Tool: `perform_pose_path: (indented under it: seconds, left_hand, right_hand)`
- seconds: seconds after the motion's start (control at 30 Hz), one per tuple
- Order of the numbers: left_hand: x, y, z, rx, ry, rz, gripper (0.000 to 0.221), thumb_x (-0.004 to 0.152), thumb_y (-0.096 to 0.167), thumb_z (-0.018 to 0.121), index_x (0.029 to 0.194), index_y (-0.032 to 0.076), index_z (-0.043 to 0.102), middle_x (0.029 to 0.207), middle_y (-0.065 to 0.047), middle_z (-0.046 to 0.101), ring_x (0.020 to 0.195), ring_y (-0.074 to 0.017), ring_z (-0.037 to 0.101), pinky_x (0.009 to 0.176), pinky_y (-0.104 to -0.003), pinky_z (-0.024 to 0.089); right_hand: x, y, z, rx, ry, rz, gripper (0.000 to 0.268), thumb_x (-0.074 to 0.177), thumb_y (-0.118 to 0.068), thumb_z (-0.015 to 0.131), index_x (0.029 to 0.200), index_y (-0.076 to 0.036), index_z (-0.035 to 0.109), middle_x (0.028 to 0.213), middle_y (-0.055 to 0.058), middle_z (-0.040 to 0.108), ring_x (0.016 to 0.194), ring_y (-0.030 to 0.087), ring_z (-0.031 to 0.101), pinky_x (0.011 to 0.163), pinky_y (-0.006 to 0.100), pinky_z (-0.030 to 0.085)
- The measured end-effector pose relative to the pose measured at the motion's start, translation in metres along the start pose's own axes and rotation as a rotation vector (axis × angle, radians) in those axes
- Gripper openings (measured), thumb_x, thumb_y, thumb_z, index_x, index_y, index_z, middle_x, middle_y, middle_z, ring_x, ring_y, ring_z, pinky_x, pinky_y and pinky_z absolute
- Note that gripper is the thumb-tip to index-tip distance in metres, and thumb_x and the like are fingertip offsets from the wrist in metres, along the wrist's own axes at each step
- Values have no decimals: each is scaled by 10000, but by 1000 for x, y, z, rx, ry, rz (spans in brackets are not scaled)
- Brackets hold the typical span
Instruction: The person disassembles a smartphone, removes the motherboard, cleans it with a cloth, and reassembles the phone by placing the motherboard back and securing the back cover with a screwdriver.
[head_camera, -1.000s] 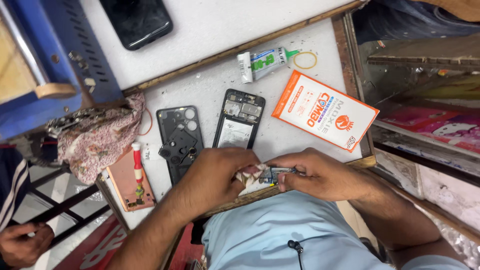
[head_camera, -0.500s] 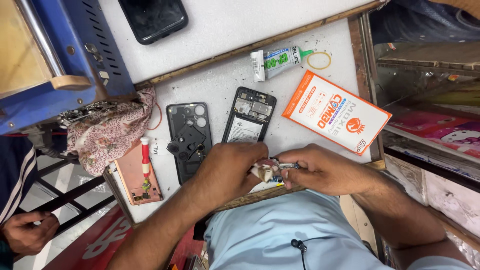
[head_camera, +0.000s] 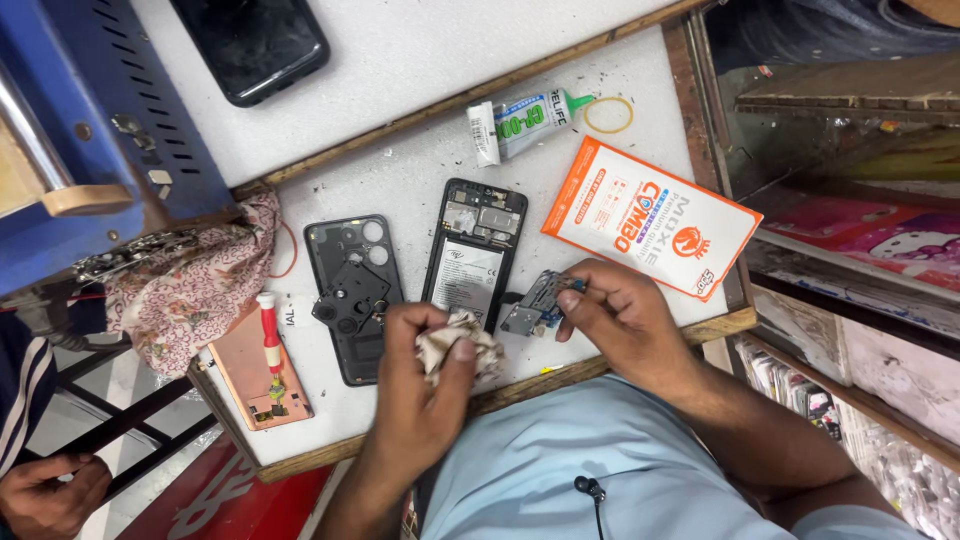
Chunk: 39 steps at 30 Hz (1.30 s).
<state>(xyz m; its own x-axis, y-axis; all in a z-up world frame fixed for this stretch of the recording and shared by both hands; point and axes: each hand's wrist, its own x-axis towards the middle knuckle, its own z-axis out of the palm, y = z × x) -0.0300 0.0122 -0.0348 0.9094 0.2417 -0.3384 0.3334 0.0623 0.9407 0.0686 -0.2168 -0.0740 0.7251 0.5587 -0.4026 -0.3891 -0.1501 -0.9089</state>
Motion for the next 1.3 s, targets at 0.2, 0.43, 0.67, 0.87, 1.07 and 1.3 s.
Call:
perform_pose_path:
  seconds: [0.2, 0.43, 0.67, 0.87, 1.07, 1.3]
  left_hand:
    - [15, 0, 15, 319, -65, 413, 426, 829, -83, 596, 1247, -2, 573, 1125, -195, 662, 994, -321, 722, 851, -352, 597]
    - [32, 1, 31, 262, -115, 107, 229, 897, 40, 692, 1124, 6, 695, 995, -160, 740, 877, -248, 755, 777, -323, 582]
    - [32, -1, 31, 230, -103, 98, 265, 871, -46, 637, 1122, -1, 706, 970, -137, 740, 845, -197, 747, 753, -288, 584]
    - [35, 6, 31, 208, -181, 238, 435, 787, -100, 595, 1211, -36, 667, 1028, -153, 706, 926, -221, 735, 811, -301, 586]
    - [33, 10, 31, 196, -146, 64, 279, 892, -12, 663, 1168, -14, 702, 990, -140, 731, 864, -193, 728, 708, -284, 592]
    - [35, 9, 36, 407, -150, -198, 141, 994, 118, 729, 1063, -3, 747, 875, -143, 729, 763, -242, 733, 705, -337, 566]
  right_hand:
    - [0, -10, 10, -285, -41, 4, 160, 1015, -98, 613, 1079, 29, 686, 792, 56, 692, 703, 70, 623, 608, 234, 528]
    - [1, -13, 8, -278, -65, -95, 176, 1001, -90, 600, 1104, 34, 670, 829, 38, 720, 758, 45, 684, 648, 224, 579]
    - [1, -9, 6, -229, -76, -44, 143, 1011, -92, 592, 1073, 15, 664, 828, 24, 713, 749, 35, 672, 647, 218, 564]
    - [1, -12, 5, -355, -21, -63, 132, 1011, -97, 633, 1047, 13, 697, 766, 38, 678, 694, 51, 588, 609, 233, 524]
    - [0, -5, 6, -240, -42, -86, 145, 1001, -96, 597, 1074, 12, 660, 816, 16, 710, 721, 40, 650, 642, 222, 553]
    - [-2, 3, 0, -310, -50, -108, 112, 994, -85, 620, 1028, 12, 665, 771, 14, 694, 690, 39, 626, 616, 218, 531]
